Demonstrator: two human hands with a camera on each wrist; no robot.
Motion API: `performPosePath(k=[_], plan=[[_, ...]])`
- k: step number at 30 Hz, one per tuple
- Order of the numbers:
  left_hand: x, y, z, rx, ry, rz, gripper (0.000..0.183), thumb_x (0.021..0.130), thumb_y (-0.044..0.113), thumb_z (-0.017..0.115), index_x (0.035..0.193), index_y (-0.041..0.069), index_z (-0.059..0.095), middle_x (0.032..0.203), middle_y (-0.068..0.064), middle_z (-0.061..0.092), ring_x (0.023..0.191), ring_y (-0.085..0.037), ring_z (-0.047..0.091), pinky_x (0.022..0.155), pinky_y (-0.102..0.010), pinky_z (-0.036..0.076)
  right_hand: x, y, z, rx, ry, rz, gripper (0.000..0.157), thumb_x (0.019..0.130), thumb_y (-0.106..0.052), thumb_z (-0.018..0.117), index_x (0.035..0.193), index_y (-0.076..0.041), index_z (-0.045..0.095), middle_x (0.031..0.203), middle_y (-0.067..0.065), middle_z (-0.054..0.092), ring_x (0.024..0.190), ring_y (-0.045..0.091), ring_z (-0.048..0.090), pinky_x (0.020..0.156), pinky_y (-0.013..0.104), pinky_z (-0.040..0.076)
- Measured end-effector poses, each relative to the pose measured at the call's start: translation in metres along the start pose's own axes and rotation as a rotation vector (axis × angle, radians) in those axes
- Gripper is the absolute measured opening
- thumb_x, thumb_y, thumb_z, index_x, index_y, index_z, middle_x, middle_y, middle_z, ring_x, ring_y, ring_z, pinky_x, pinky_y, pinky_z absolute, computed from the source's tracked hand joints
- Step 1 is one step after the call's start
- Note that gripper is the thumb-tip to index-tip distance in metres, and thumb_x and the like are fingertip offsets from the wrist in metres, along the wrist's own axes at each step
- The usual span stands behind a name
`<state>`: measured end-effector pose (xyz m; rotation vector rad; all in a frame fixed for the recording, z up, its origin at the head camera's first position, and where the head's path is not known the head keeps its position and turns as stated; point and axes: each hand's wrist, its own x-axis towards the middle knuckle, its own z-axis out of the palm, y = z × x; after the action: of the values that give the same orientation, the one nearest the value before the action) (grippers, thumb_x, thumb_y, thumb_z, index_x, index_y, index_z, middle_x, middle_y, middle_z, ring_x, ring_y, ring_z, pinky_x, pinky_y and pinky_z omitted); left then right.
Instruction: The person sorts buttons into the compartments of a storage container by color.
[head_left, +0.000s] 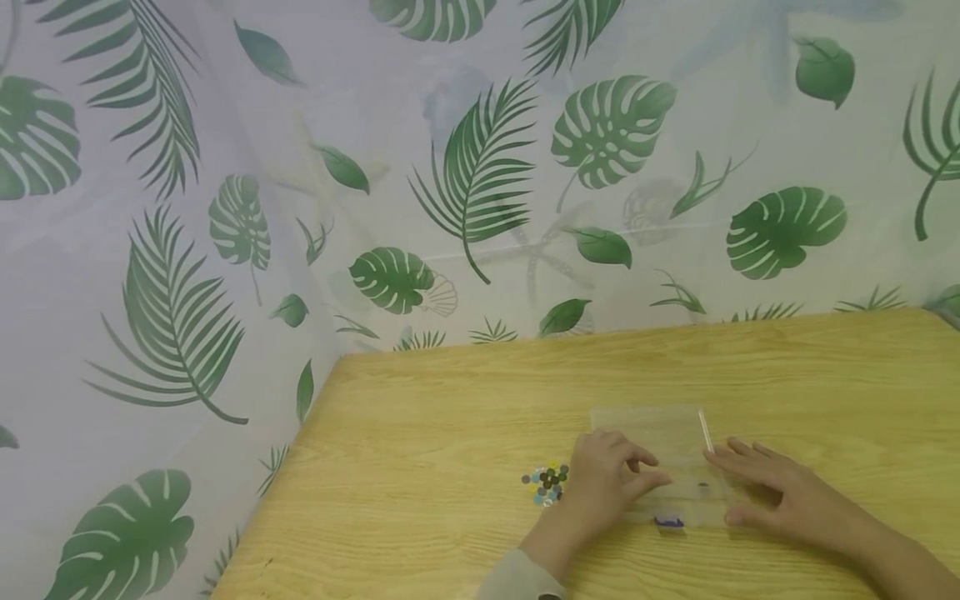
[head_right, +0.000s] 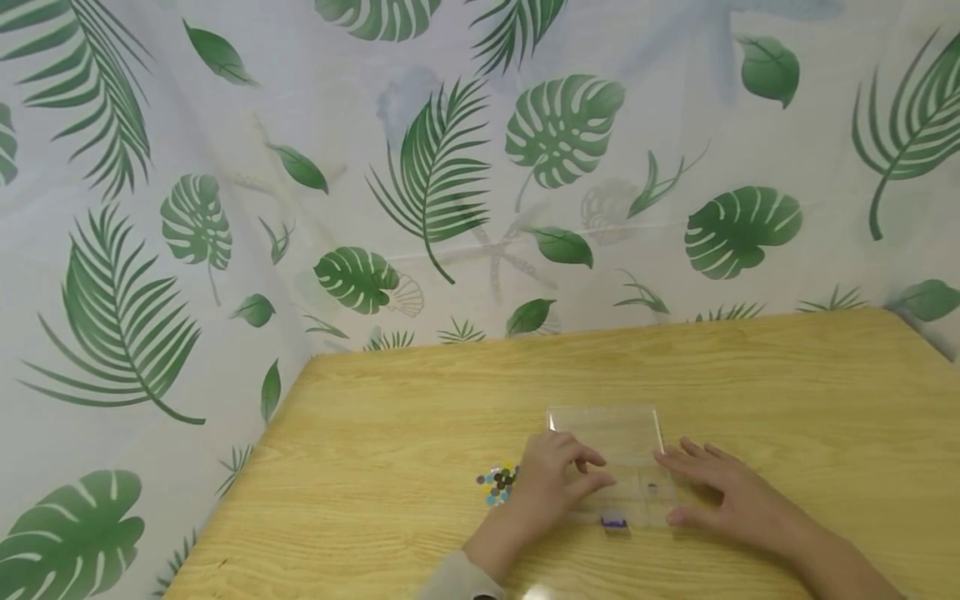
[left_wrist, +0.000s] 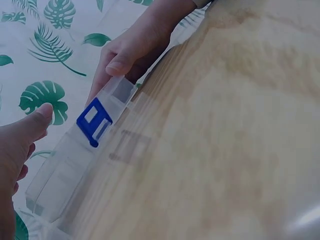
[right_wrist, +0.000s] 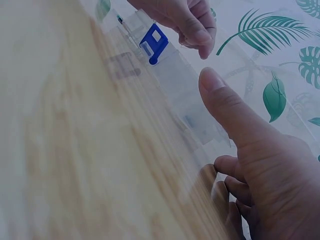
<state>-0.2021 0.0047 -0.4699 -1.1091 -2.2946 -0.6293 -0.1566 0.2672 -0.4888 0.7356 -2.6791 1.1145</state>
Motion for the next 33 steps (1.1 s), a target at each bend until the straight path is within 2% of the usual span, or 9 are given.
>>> performPosePath(k=[1, 2, 4, 5, 8, 9, 15, 25, 33], plan=[[-0.001, -0.001, -0.001, 0.011, -0.001, -0.009, 0.024, 0.076, 0.042, 0.073, 0.089, 0.021, 0.072, 0.077, 0.013, 0.062, 0.077, 0.001, 0.050, 0.080, -0.010, 0.029, 0.000, 0.000, 0.000, -0.001, 0.000, 0.001, 0.064, 0.077, -0.021, 0.077, 0.136, -0.021, 0.052, 0.136, 0.031, 0.045, 0.121, 0.062, 0.033, 0.089, 0.076, 0.021], [-0.002, -0.002, -0.001, 0.019, -0.004, -0.017, 0.024, 0.077, 0.042, 0.073, 0.089, 0.022, 0.072, 0.078, 0.014, 0.062, 0.078, 0.001, 0.050, 0.081, -0.011, 0.030, -0.001, 0.001, 0.001, -0.009, 0.001, 0.003, 0.065, 0.077, -0.021, 0.077, 0.136, -0.022, 0.052, 0.136, 0.030, 0.045, 0.126, 0.057, 0.031, 0.098, 0.072, 0.019], [-0.004, -0.004, -0.003, 0.037, -0.016, -0.032, 0.024, 0.078, 0.043, 0.071, 0.091, 0.023, 0.071, 0.079, 0.015, 0.061, 0.081, 0.002, 0.050, 0.084, -0.014, 0.032, -0.002, 0.002, 0.001, -0.027, 0.008, -0.001, 0.065, 0.078, -0.021, 0.076, 0.137, -0.022, 0.051, 0.138, 0.026, 0.045, 0.136, 0.039, 0.026, 0.111, 0.058, 0.012], [-0.005, -0.005, -0.003, 0.043, -0.021, -0.037, 0.024, 0.078, 0.044, 0.071, 0.091, 0.024, 0.071, 0.080, 0.015, 0.061, 0.082, 0.002, 0.050, 0.085, -0.015, 0.033, -0.002, 0.002, 0.001, -0.038, 0.014, -0.006, 0.065, 0.078, -0.021, 0.076, 0.138, -0.023, 0.050, 0.139, 0.023, 0.045, 0.139, 0.026, 0.022, 0.115, 0.046, 0.009], [-0.007, -0.009, -0.006, 0.041, -0.031, -0.057, 0.025, 0.078, 0.044, 0.070, 0.092, 0.023, 0.070, 0.081, 0.016, 0.060, 0.085, 0.001, 0.050, 0.088, -0.019, 0.034, -0.003, 0.003, 0.002, -0.069, 0.028, -0.029, 0.065, 0.078, -0.021, 0.076, 0.138, -0.023, 0.050, 0.142, 0.008, 0.043, 0.132, -0.010, 0.013, 0.106, 0.013, 0.003], [-0.008, -0.011, -0.007, 0.033, -0.032, -0.065, 0.025, 0.078, 0.043, 0.070, 0.092, 0.023, 0.070, 0.081, 0.015, 0.060, 0.085, 0.000, 0.050, 0.088, -0.020, 0.035, -0.003, 0.003, 0.001, -0.073, 0.030, -0.038, 0.065, 0.078, -0.020, 0.076, 0.138, -0.023, 0.050, 0.143, 0.003, 0.042, 0.130, -0.014, 0.011, 0.105, 0.012, 0.003], [-0.019, -0.027, -0.014, 0.010, -0.047, -0.098, 0.025, 0.078, 0.041, 0.071, 0.092, 0.020, 0.070, 0.080, 0.014, 0.057, 0.083, -0.001, 0.048, 0.087, -0.022, 0.035, -0.002, 0.005, 0.001, -0.099, 0.029, -0.077, 0.066, 0.077, -0.020, 0.077, 0.137, -0.021, 0.051, 0.142, -0.013, 0.036, 0.130, -0.020, 0.012, 0.099, 0.000, 0.003], [-0.041, -0.051, -0.029, -0.078, -0.051, -0.117, 0.025, 0.077, 0.033, 0.074, 0.093, 0.015, 0.068, 0.078, 0.009, 0.057, 0.081, -0.007, 0.050, 0.091, -0.030, 0.039, -0.001, 0.006, 0.001, -0.101, 0.024, -0.100, 0.067, 0.076, -0.020, 0.077, 0.138, -0.018, 0.050, 0.143, -0.017, 0.033, 0.131, -0.019, 0.014, 0.101, 0.000, 0.004], [-0.054, -0.067, -0.031, -0.064, -0.042, -0.106, 0.025, 0.078, 0.034, 0.074, 0.094, 0.017, 0.068, 0.080, 0.009, 0.057, 0.081, -0.005, 0.049, 0.086, -0.025, 0.040, -0.001, 0.003, 0.001, -0.116, 0.045, -0.134, 0.067, 0.075, -0.019, 0.078, 0.136, -0.015, 0.052, 0.142, -0.019, 0.033, 0.131, -0.019, 0.015, 0.102, 0.000, 0.005]])
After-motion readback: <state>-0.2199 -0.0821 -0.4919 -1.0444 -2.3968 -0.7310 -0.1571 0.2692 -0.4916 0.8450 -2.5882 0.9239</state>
